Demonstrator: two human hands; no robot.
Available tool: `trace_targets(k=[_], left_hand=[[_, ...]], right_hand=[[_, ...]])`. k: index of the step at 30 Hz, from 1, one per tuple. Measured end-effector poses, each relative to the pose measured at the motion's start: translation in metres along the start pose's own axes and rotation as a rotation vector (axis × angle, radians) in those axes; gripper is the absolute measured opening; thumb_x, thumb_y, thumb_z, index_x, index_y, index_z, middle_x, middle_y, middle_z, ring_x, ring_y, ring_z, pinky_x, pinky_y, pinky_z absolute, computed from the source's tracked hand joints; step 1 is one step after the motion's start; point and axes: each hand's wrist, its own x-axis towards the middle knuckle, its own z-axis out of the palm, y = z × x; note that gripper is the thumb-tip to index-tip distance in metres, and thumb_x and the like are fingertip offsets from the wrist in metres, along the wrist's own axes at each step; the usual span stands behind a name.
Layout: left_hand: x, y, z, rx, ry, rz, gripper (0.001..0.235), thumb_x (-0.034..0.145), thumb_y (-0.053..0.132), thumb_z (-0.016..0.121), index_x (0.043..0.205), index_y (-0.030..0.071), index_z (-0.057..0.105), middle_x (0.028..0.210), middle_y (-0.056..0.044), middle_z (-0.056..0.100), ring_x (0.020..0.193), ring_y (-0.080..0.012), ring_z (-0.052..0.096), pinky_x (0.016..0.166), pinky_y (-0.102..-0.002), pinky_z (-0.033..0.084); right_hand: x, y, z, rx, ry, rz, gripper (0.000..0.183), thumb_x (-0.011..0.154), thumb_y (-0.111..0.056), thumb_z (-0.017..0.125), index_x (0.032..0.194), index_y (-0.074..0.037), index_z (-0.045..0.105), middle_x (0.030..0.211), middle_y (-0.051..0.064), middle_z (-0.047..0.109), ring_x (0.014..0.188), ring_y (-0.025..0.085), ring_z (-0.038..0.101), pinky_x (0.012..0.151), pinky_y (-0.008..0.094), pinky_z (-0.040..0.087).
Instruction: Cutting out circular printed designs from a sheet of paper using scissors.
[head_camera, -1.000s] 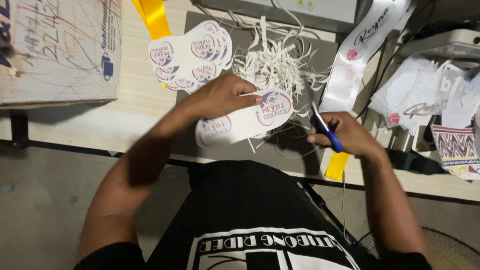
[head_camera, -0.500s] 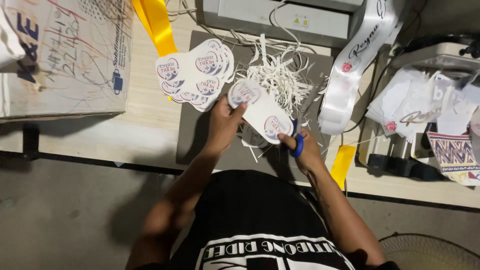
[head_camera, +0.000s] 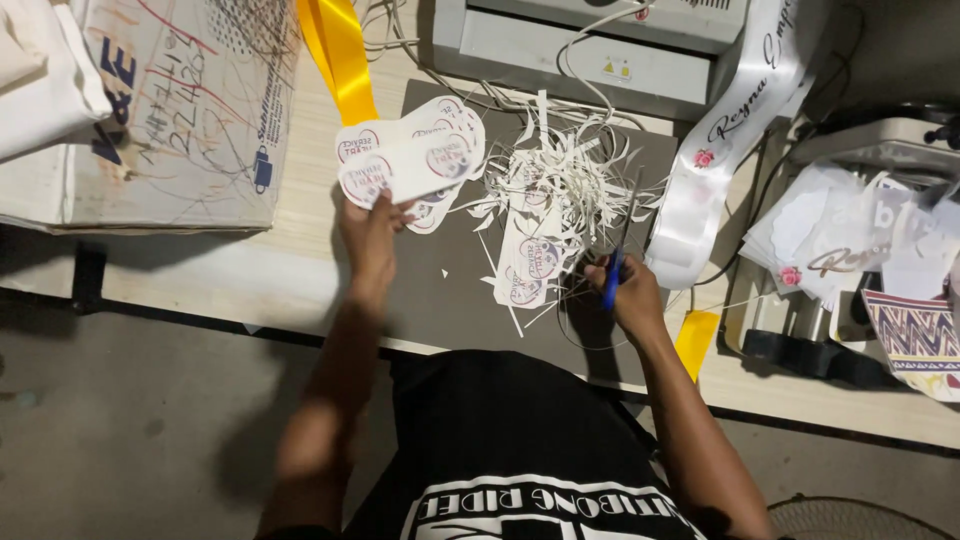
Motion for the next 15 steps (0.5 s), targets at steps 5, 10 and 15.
trace_targets(k=[5,10,15], left_hand=[[0.016,-0.019,-0.009,0.136,-0.042,0.125,0.03,0.1,0.002,0.063,0.129,-0.003,0.057,0.106,-0.013,0.072,0.08,-0.0178,0.07,0.065,-0.029,0.057],[-0.011,-0.038,-0.005,0.633,0.314,0.625,0.077,0.078,0.008,0.082,0.139,-0.009,0.038,0.112,-0.011,0.052,0.093,-0.0253,0.058,0.073,-0.036,0.058],[-0.064,-0.06,0.027,1.252,-0.645,0.512,0.029,0.093,0.016,0.072,0.122,0.014,0.071,0.123,-0.006,0.067,0.116,-0.0228,0.061,0.095,-0.036,0.05]], right_hand=[[-0.002,0.0,-0.005,-0.24,0.093,-0.091,0.031,0.089,-0.026,0.078,0.102,-0.002,0.064,0.089,0.006,0.074,0.084,0.013,0.069,0.079,0.028,0.053],[0.004,0.009,-0.004,-0.359,0.164,-0.06,0.037,0.086,-0.035,0.081,0.099,-0.004,0.067,0.085,0.007,0.071,0.078,0.014,0.065,0.075,0.029,0.051],[0.007,0.007,0.004,-0.462,0.228,-0.114,0.038,0.08,-0.037,0.085,0.102,-0.008,0.073,0.085,0.005,0.075,0.076,0.013,0.069,0.072,0.029,0.053]])
